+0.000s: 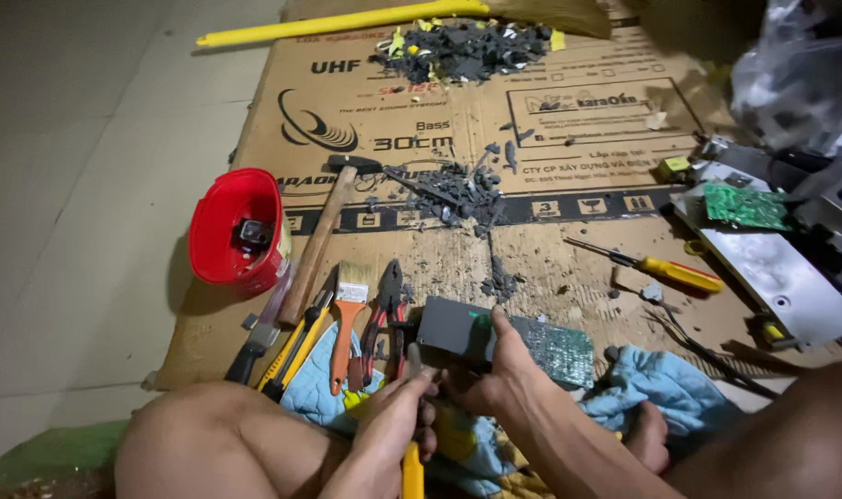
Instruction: The person scrapes a green circuit board with a yellow utility knife to remove a dark coating. They hold the board steady with their left hand while scraping with their right hand, occasionally turning the board to access different areas.
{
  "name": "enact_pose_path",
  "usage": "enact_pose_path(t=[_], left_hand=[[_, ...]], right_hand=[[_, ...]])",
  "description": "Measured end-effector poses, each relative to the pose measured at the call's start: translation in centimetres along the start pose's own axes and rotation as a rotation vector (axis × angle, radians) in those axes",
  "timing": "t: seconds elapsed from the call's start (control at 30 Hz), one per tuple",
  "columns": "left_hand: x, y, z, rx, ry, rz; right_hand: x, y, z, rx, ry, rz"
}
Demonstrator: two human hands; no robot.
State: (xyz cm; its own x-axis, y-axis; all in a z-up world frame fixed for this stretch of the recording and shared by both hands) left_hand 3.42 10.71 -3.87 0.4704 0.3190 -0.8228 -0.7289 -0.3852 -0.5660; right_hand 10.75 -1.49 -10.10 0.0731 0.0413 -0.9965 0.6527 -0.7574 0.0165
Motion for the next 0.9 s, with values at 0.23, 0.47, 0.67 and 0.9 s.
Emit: enact_pose_path(t=[0.23, 0.47, 0.67, 0.9], left_hand=[[0.4, 0.4, 0.8, -0.049, -0.023, 0.041], [1.5, 0.7, 0.1, -0.096, 0.017, -0.039], [-1.5, -1.0, 0.3, -0.063, -0.033, 0.060], [-1.3, -0.9, 0.3, -0.020, -0.030, 0.051]], right_hand=[[1.9, -1.0, -1.2, -0.078, 0.025, 0.017], [-9.6, 3.8, 2.4, -0.462, -0.085, 0.678], [-11.5, 7.6, 3.0, -0.811, 0.028, 0.767], [-9.9, 10.7, 3.1, -1.311, 0.057, 0.895]])
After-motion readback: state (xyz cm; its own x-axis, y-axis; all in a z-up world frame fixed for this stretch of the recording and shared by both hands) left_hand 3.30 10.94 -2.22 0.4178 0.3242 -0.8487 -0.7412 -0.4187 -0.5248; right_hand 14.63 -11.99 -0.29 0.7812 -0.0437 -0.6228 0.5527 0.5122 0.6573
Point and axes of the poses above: each hand's wrist, its own x-axis towards the middle knuckle, its own z-axis out of the back of the hand, y = z × x, the point moved 6 cm from there along x, towards the middle knuckle, and after that the axes turned 5 degrees about -y, right-handed, at the moved point
